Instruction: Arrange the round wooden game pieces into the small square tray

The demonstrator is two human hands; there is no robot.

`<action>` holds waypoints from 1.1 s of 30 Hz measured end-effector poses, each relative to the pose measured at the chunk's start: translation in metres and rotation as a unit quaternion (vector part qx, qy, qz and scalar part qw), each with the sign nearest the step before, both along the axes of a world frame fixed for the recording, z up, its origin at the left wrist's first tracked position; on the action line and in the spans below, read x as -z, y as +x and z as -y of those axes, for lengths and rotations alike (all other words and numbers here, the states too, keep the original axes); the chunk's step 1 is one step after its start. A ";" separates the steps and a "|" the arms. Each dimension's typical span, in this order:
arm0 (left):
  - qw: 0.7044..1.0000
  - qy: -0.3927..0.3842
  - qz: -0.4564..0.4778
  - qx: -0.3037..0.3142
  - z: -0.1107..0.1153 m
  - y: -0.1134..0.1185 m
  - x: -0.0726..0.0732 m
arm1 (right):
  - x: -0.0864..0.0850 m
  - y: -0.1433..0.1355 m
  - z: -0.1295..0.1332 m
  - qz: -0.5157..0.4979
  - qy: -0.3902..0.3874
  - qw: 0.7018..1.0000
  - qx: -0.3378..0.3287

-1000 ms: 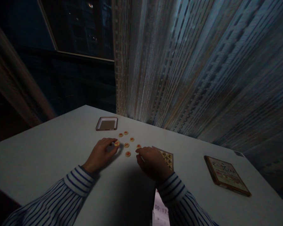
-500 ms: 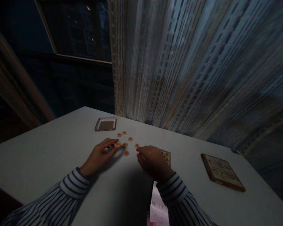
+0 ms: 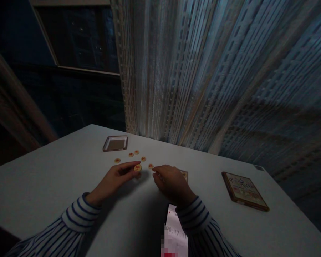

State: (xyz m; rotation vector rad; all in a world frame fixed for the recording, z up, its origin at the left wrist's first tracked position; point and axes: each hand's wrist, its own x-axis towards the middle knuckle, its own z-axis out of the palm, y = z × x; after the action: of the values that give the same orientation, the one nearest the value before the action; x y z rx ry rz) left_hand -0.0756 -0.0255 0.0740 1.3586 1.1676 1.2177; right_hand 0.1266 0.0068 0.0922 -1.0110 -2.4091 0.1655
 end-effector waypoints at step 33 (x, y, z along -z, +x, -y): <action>0.990 -0.035 0.103 0.096 -0.023 0.063 -0.010 | -0.018 0.040 -0.006 -0.088 -0.074 0.993 -0.028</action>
State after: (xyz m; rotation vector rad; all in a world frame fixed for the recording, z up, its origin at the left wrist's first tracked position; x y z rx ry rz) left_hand -0.0129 -0.0022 0.0837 1.2310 0.9054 1.1392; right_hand 0.1667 0.0131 0.1105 -0.9514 -2.2917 0.4408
